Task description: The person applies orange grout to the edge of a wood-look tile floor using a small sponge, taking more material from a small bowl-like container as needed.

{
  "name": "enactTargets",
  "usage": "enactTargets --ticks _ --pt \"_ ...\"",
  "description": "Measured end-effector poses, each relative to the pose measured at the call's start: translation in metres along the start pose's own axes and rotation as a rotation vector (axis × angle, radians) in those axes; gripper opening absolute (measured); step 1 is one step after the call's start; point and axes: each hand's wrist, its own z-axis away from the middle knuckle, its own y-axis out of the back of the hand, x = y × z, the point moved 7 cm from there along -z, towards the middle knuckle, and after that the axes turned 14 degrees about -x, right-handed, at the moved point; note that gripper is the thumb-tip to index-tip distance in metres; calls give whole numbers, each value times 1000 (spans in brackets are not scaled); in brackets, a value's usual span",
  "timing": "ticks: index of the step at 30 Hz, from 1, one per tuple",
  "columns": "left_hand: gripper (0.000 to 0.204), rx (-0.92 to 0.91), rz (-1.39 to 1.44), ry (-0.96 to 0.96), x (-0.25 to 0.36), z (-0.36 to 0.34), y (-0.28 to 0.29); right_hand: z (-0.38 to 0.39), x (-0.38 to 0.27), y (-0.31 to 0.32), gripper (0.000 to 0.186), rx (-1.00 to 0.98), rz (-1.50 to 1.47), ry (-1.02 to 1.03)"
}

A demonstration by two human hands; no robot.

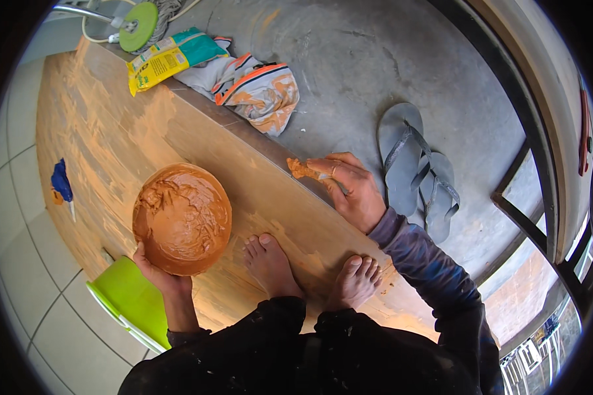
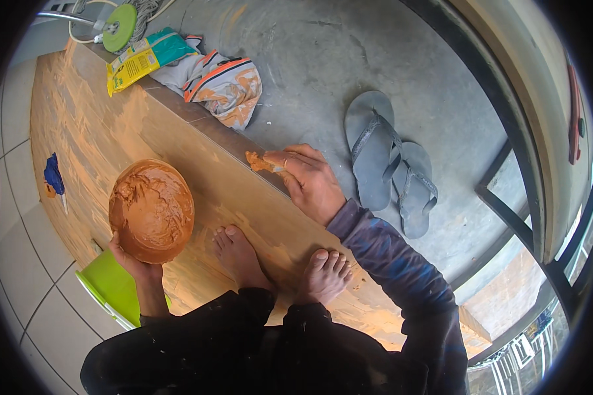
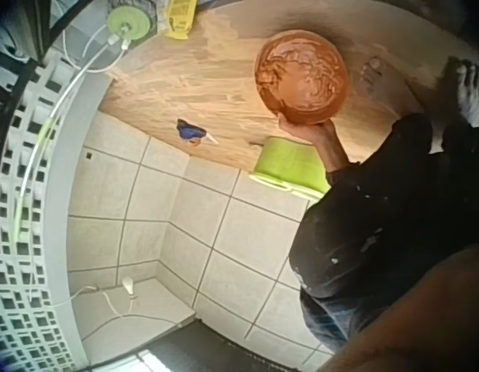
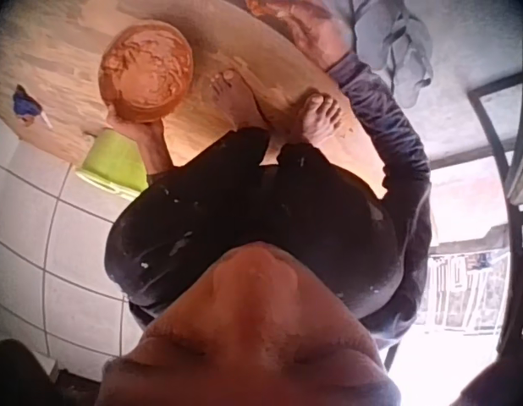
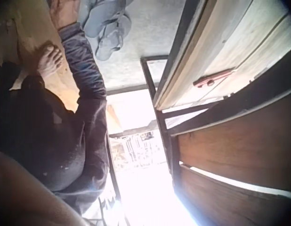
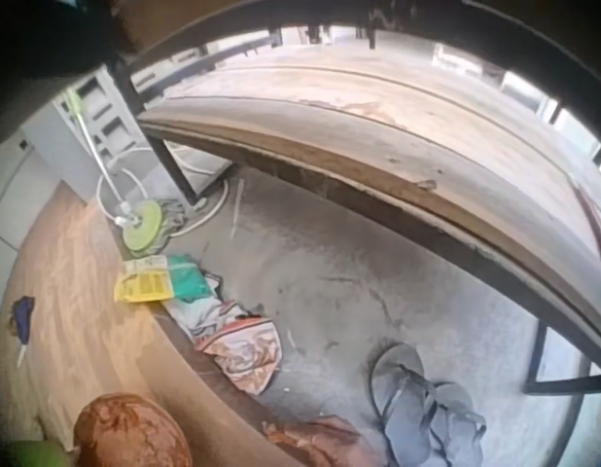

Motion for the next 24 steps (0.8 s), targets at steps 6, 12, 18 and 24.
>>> enactTargets --ticks 6,12,18,24 --pt "60 29 1 2 0 5 2 10 4 -8 42 -65 70 123" --pt "58 30 -1 -2 -1 5 -1 40 7 5 40 -124 37 111" --pt "57 -40 0 -8 -5 1 2 79 -3 20 41 -147 96 121" --pt "57 -50 9 7 -3 5 -12 68 9 27 39 -203 -251 -245"
